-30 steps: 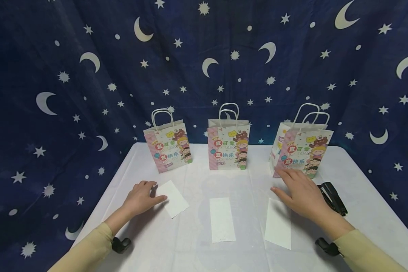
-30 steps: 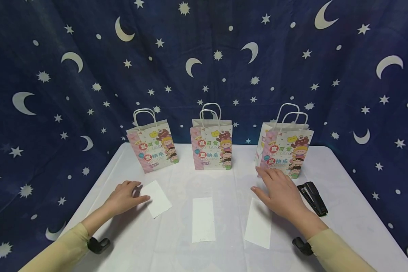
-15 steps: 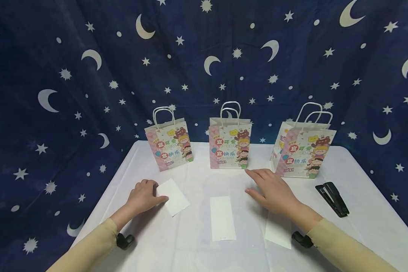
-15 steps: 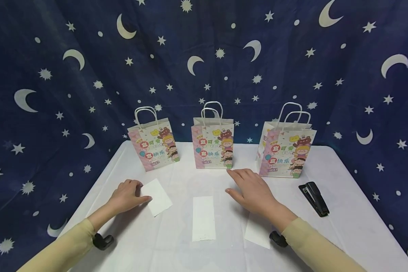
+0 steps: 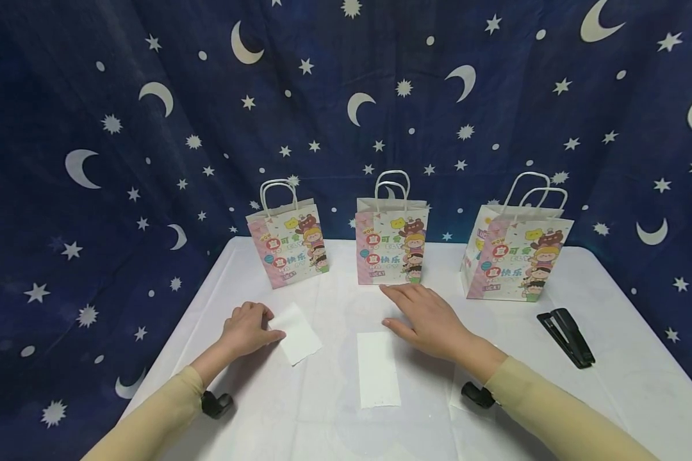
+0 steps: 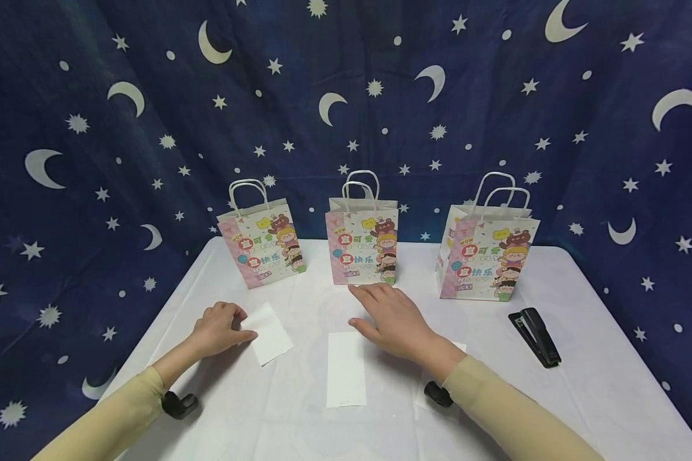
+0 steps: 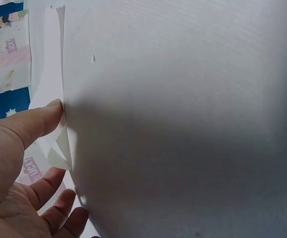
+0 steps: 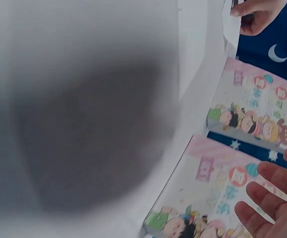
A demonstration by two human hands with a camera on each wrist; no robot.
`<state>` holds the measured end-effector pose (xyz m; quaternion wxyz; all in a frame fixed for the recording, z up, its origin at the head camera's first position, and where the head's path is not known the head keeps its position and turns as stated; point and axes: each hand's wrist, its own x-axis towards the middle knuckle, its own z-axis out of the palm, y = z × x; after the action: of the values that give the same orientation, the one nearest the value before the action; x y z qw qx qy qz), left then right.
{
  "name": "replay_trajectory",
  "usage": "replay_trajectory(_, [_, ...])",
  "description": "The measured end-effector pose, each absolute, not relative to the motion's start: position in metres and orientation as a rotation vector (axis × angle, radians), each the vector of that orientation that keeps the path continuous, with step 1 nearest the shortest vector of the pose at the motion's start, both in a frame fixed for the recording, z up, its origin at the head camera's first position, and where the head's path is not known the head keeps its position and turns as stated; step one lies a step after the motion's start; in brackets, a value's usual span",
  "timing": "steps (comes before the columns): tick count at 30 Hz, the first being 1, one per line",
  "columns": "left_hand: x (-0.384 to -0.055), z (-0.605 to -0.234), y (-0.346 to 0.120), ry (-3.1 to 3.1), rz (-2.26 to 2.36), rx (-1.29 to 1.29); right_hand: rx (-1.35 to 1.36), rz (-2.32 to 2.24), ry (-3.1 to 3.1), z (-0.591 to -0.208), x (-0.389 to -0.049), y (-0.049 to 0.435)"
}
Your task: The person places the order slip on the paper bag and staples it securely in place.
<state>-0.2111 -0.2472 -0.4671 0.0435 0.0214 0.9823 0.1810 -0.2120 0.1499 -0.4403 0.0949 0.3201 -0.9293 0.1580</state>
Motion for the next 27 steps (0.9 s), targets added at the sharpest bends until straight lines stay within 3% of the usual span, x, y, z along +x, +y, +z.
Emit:
replay_trajectory(16, [-0.211, -0.468, -0.244, 3.057, 0.454, 0.135, 1.02, 0.535, -2.792, -0.439, -0.226, 0.1])
replay_trajectory(27, [-0.208, -0.468, -0.239, 3.012, 0.751, 0.14, 1.025, 0.677, -2.795, -0.429, -0.242, 0.067])
